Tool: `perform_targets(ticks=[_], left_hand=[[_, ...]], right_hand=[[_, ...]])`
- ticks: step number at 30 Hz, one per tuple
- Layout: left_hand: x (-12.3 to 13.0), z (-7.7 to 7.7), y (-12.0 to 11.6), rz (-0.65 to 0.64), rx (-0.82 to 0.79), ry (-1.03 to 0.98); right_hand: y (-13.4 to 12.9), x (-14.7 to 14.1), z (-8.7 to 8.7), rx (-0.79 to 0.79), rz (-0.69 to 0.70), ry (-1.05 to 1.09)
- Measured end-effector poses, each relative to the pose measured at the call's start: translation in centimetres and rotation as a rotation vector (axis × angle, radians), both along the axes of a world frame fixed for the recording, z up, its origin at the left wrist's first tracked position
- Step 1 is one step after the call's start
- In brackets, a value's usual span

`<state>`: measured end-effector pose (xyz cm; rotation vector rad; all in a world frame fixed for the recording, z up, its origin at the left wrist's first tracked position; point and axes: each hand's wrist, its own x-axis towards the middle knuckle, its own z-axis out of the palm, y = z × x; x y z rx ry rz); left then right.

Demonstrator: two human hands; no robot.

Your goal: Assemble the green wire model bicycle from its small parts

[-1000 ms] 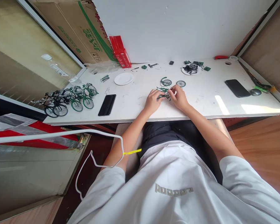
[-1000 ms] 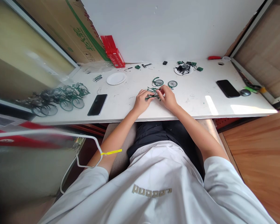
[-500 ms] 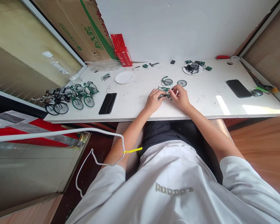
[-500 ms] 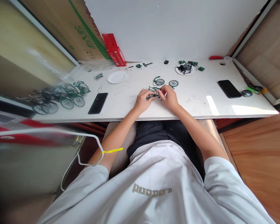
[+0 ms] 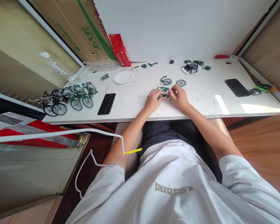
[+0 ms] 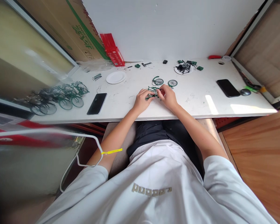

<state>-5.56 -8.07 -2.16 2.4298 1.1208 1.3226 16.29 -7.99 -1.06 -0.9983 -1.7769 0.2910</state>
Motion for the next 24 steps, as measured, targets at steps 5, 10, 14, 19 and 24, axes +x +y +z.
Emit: perform_targets(ticks=[5, 10, 14, 19, 24], left_hand=[[-0.09, -0.11, 0.07, -0.014, 0.007, -0.011], [-0.12, -0.06, 0.03, -0.005, -0.007, 0.001], [-0.07, 0.03, -0.05, 0.011, -0.018, 0.017], [0.04, 0.2, -0.19, 0.013, -0.019, 0.013], [0.15, 0.38, -0.3, 0.006, -0.042, -0.003]], right_hand=[[-0.14, -0.03, 0.23, -0.003, 0.001, -0.002], [-0.25, -0.13, 0.33, -0.021, -0.007, 0.012], [-0.26, -0.15, 0.27, -0.017, -0.024, 0.01], [-0.3, -0.09, 0.37, -0.012, -0.028, -0.009], [-0.22, -0.06, 0.45, -0.03, -0.033, -0.012]])
